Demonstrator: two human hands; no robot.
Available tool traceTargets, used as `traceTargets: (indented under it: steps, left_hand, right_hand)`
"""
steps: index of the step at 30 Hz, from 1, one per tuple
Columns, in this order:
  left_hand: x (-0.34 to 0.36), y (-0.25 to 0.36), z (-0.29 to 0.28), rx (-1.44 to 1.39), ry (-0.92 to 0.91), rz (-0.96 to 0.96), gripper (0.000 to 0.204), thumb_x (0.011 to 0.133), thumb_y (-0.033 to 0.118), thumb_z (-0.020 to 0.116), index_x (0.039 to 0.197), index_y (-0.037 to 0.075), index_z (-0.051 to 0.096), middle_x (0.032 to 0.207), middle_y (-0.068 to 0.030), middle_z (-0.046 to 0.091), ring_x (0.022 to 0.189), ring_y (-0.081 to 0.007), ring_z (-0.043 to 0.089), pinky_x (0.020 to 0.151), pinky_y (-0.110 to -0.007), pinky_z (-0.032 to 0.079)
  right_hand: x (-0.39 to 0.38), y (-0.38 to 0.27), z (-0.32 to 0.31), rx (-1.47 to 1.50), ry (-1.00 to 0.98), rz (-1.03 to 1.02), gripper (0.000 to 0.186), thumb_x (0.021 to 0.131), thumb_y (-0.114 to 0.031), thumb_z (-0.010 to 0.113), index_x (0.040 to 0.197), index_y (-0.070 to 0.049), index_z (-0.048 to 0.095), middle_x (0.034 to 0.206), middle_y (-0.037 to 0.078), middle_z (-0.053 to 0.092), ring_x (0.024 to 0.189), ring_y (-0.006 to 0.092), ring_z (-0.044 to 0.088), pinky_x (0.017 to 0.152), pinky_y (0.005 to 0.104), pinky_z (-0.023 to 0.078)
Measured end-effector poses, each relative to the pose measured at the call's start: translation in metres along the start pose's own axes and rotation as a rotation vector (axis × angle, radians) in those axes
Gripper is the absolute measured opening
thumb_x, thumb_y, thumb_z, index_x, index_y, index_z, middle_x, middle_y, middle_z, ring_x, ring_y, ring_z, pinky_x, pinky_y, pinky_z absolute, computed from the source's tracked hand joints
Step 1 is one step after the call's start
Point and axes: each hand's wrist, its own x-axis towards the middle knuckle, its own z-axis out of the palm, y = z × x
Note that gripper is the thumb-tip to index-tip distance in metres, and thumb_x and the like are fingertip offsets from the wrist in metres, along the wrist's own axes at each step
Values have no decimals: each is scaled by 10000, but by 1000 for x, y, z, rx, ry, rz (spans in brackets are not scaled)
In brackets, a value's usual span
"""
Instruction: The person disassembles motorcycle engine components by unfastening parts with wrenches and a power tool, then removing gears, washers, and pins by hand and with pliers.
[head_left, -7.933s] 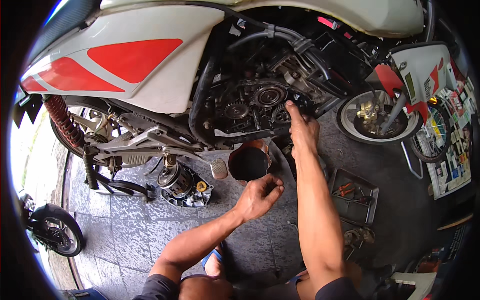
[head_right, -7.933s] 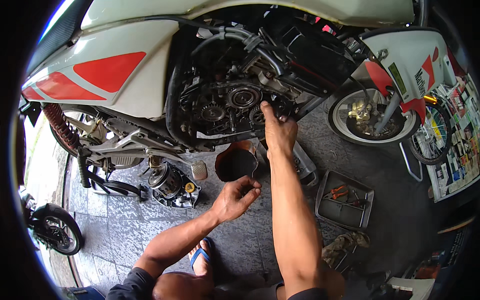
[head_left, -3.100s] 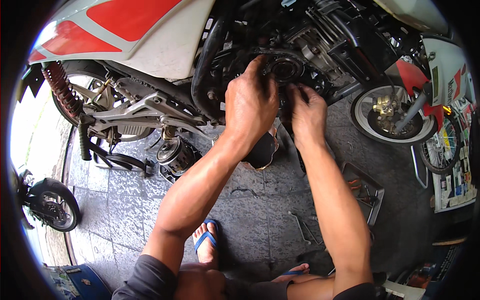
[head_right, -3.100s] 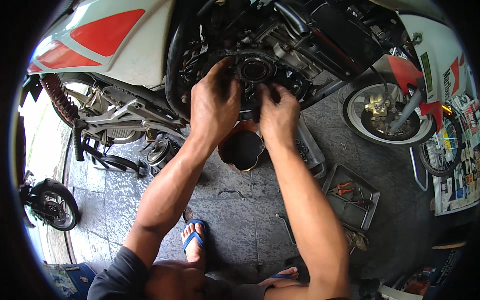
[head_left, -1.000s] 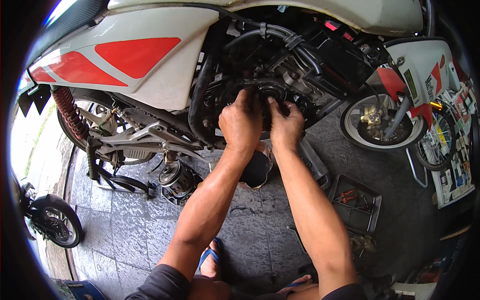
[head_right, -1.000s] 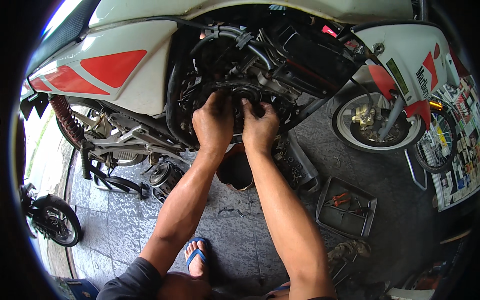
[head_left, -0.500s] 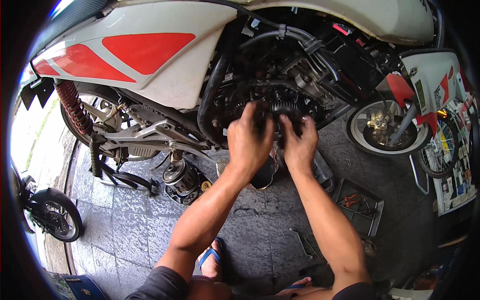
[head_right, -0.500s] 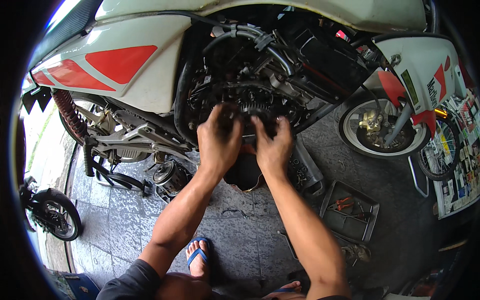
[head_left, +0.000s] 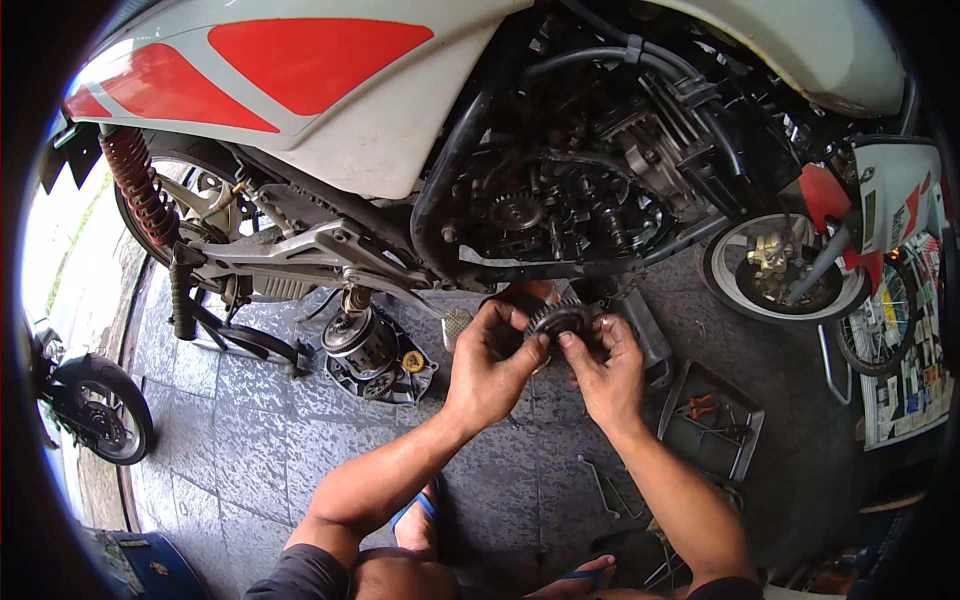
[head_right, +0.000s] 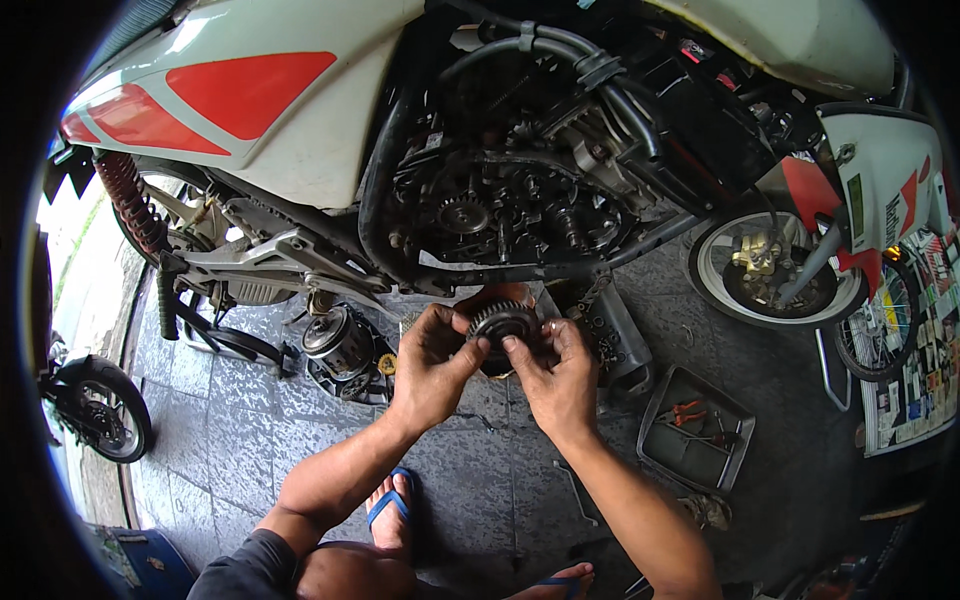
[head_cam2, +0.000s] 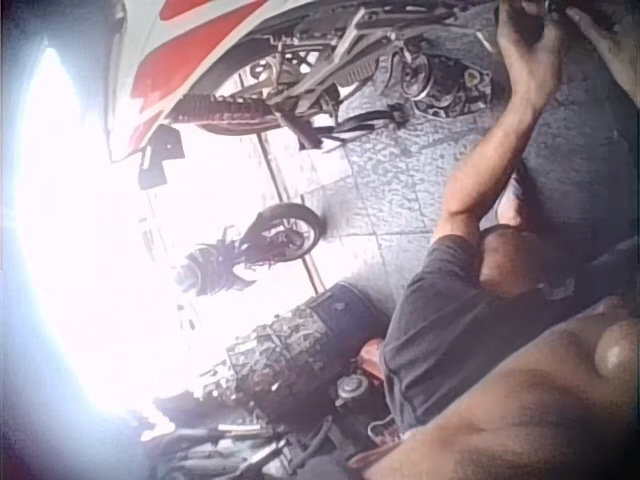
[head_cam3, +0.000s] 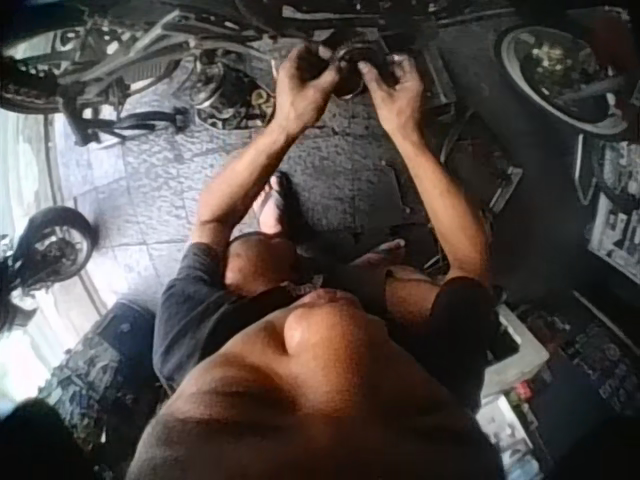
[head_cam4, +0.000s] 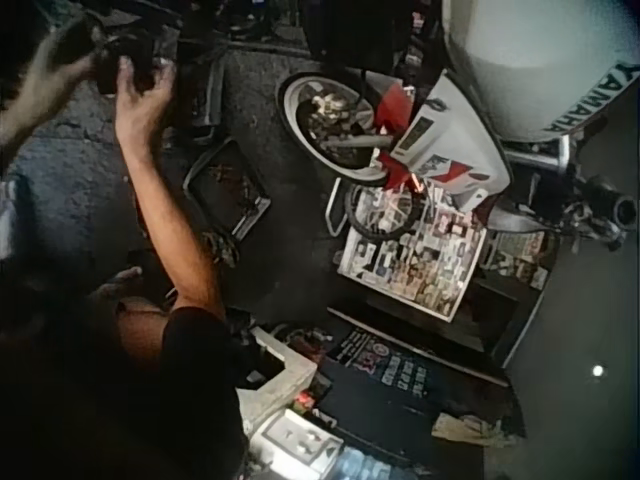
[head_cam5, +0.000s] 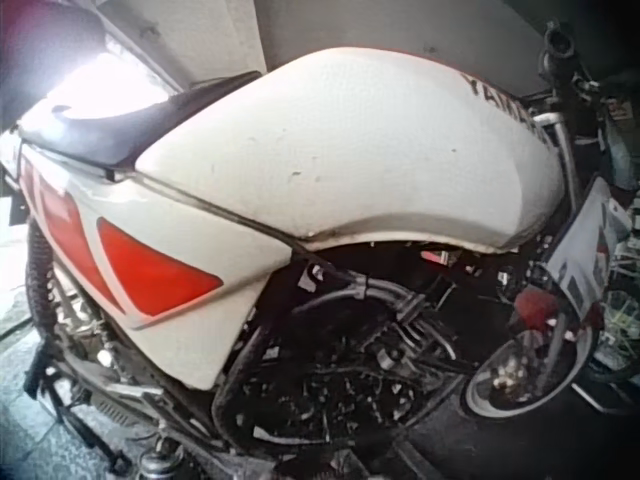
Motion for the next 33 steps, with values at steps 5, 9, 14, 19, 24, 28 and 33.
traceTargets:
  steps: [5, 9, 14, 19, 24, 28, 33]
  left_hand:
    - [-6, 0, -4, -14, 178, -237, 152, 885, 11, 659, 969, 12, 532, 899, -58, 645, 810, -121, 624, 755, -268, 519]
    - [-8, -4, -10, -48, 183, -289, 145, 883, 12, 658, 966, 2, 539, 896, -57, 643, 810, -123, 624, 745, -266, 518]
    - [-20, -22, -24, 10, 284, -349, 175, 853, 10, 702, 931, -16, 547, 873, -49, 615, 785, -108, 600, 680, -265, 521]
    - [-50, -31, -49, -46, 160, -313, 146, 874, 16, 686, 942, 5, 557, 883, -33, 631, 826, -84, 585, 733, -248, 494]
    - [-78, -41, -87, 145, 244, -534, 158, 872, 60, 692, 955, 4, 569, 867, -40, 643, 817, -98, 603, 713, -256, 498]
    - [-93, -48, -128, 332, 358, -428, 200, 858, 95, 693, 967, -24, 574, 883, -75, 667, 828, -122, 617, 729, -284, 510]
    - [-76, -55, -199, 1372, 62, 105, 266, 745, 99, 685, 989, 48, 593, 871, -155, 659, 892, -361, 587, 778, -440, 468]
  right_hand:
    - [-1, -2, 7, -325, 82, -423, 316, 818, -97, 764, 1046, -3, 566, 889, 94, 595, 759, 173, 607, 648, 306, 499]
    - [1, -3, 9, -519, -21, -652, 232, 773, -41, 747, 974, -24, 630, 961, 129, 588, 863, 289, 623, 718, 376, 516]
    - [-3, 8, 18, -424, -160, -512, 174, 789, -9, 714, 918, -5, 598, 862, 124, 606, 791, 280, 635, 722, 349, 501]
    - [-17, 25, 24, -177, -275, -162, 120, 868, 14, 644, 929, -7, 544, 831, 32, 578, 784, 77, 542, 712, 247, 454]
    - [-24, 36, 25, -18, -353, 209, 158, 883, 20, 633, 1033, 3, 586, 861, 12, 594, 792, 51, 538, 718, 220, 451]
    - [-23, 38, 30, -105, -390, 175, 133, 874, -2, 653, 1004, 20, 632, 868, 16, 613, 797, 63, 556, 740, 231, 459]
    - [-22, 42, 35, -219, -408, 77, 114, 859, -41, 684, 945, 32, 668, 889, 42, 651, 835, 103, 592, 762, 251, 472]
